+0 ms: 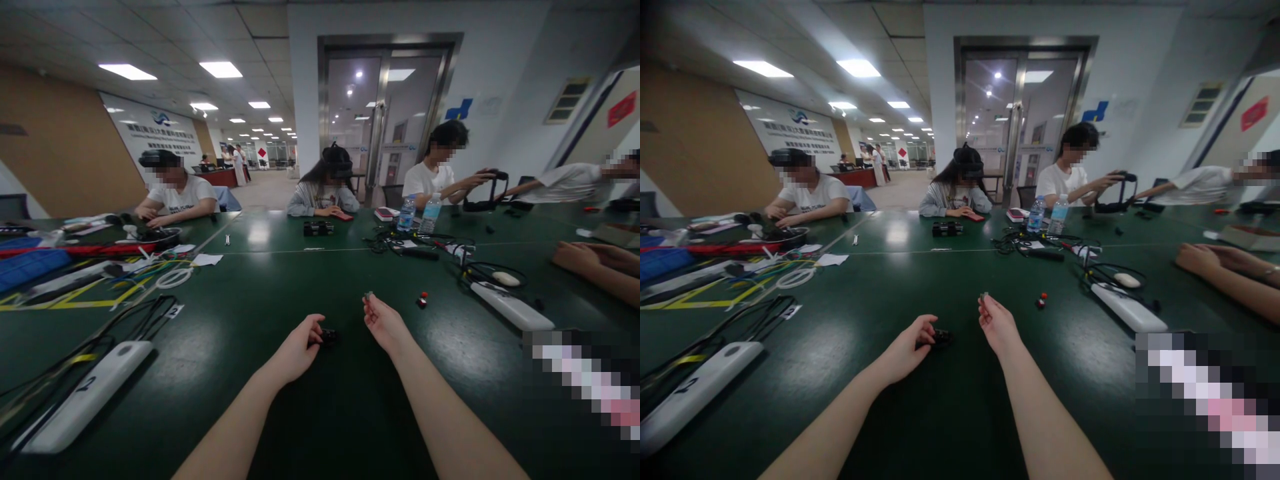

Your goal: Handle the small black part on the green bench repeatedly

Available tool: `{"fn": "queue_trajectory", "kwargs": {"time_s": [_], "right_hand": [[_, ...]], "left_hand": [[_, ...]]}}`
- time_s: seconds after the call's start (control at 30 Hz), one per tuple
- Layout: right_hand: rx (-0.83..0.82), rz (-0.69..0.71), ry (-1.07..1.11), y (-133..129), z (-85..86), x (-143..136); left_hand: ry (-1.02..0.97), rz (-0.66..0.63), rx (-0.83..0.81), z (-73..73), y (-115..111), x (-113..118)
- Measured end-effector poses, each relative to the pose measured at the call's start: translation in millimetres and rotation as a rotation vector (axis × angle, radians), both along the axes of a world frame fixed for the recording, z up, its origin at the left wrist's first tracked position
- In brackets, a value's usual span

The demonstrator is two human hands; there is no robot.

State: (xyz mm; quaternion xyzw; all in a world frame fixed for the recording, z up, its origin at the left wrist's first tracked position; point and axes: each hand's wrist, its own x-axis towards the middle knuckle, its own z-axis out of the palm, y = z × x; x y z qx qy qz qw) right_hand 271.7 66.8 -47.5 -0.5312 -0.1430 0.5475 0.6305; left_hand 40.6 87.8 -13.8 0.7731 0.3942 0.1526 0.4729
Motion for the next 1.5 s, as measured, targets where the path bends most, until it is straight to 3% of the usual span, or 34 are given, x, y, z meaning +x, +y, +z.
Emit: {"fn": "queue_trajectory", "kwargs": {"time_s": [0.4, 0.6, 0.83, 1.03, 1.2, 1.5], "right_hand": [[0.021, 0.024, -0.011, -4, 13.6, -12], [0.129, 0.385, -0.438, -12, 23.5, -35], [0.162, 0.635, -0.642, -17, 28.4, -49], [0.19, 0.684, -0.726, -19, 29.7, -47], [0.155, 0.717, -0.744, -20, 34.1, -46], [0.104, 0.642, -0.683, -15, 25.2, -44]], "left_hand": [[0.005, 0.036, 0.045, -11.2, 4, 1], [-0.03, 0.011, 0.052, -4.4, 1, 3], [-0.006, 0.084, -0.007, -0.4, 2, 6], [0.06, 0.057, 0.08, 3.2, 3, 10], [0.109, 0.061, 0.058, 2.9, 6, 9], [0.101, 0.054, 0.022, 3.9, 3, 11]]}}
